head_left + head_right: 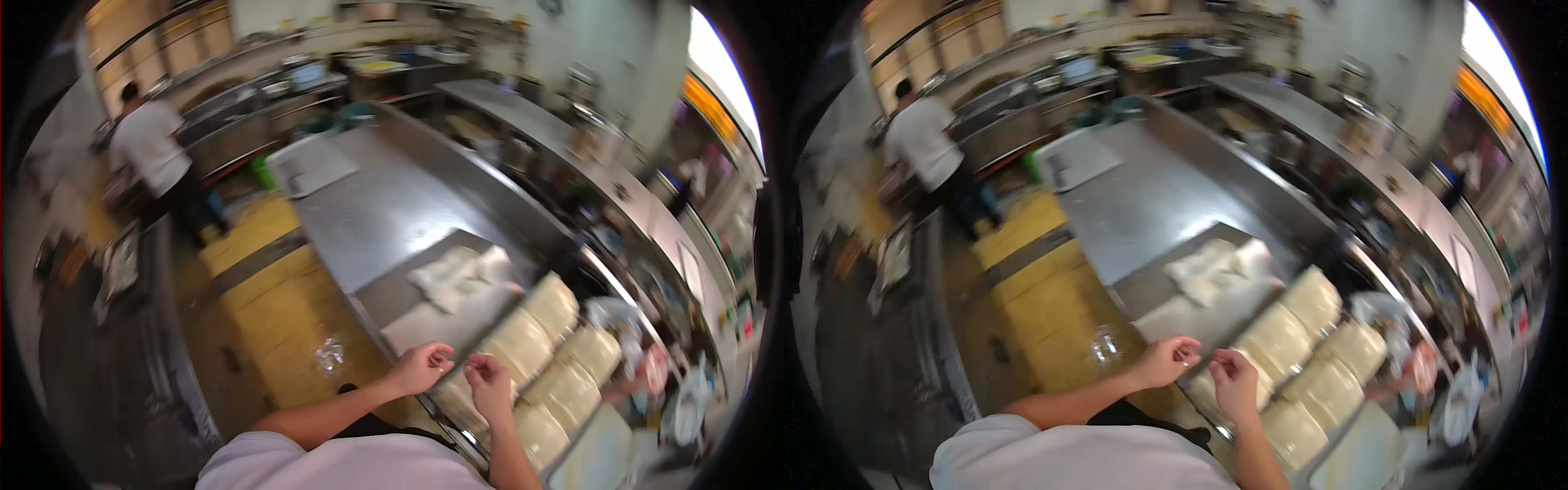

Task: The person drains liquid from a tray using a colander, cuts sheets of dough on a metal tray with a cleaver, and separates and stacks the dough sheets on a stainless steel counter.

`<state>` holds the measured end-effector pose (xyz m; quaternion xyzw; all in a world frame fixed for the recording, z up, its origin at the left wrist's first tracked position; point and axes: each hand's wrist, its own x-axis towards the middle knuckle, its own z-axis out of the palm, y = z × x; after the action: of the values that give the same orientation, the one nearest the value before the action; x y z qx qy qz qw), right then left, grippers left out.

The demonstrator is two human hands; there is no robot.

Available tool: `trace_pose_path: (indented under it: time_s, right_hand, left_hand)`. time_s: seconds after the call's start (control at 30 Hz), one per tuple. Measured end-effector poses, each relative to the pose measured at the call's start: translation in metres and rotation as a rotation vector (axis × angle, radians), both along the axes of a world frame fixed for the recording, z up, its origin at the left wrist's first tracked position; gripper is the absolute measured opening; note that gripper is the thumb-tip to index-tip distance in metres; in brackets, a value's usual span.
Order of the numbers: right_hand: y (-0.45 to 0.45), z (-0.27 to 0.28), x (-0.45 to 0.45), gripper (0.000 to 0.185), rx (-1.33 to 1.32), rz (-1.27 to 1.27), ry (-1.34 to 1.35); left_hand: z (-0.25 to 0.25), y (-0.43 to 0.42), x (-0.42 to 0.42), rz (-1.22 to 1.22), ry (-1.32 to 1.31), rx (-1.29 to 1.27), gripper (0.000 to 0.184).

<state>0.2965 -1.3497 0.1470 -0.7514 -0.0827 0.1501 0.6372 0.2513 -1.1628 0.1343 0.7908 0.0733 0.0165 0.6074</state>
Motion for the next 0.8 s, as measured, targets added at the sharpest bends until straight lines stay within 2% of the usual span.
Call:
trace_pose_path:
  time_s: [0.07,0.13,0.17,0.3,0.33,0.47,0.53,0.67,0.8]
  right_hand:
    - [0.071,0.014,-0.003,0.022,-0.002,0.105,0.040]
    - [0.147,0.002,-0.002,0.022,-0.047,0.236,0.008]
    - [0.191,0.000,-0.007,0.022,-0.059,0.311,0.015]
    - [0.346,-0.010,-0.041,0.021,-0.097,0.640,-0.076]
    - [0.382,-0.009,-0.051,0.022,-0.082,0.732,-0.098]
    - [0.500,0.017,-0.095,0.024,-0.075,1.002,-0.205]
    - [0.547,0.013,-0.102,0.025,-0.036,1.091,-0.210]
    - [0.642,-0.005,-0.098,0.025,-0.076,1.208,-0.193]
    - [0.752,-0.025,-0.073,0.023,-0.097,1.264,-0.179]
  left_hand:
    - [-0.019,0.061,-0.020,0.101,-0.034,-0.028,0.030]
    - [-0.048,0.124,-0.042,0.258,-0.099,-0.054,0.028]
    - [-0.030,0.160,-0.060,0.305,-0.062,-0.045,0.027]
    - [-0.045,0.288,-0.122,0.559,-0.107,-0.070,0.027]
    - [-0.028,0.316,-0.142,0.622,-0.083,-0.020,0.026]
    - [-0.017,0.401,-0.205,0.862,-0.088,-0.019,0.027]
    - [-0.024,0.432,-0.226,0.981,-0.077,-0.020,0.027]
    - [-0.071,0.494,-0.249,1.178,-0.126,-0.110,0.028]
    - [-0.078,0.562,-0.256,1.344,-0.063,-0.055,0.029]
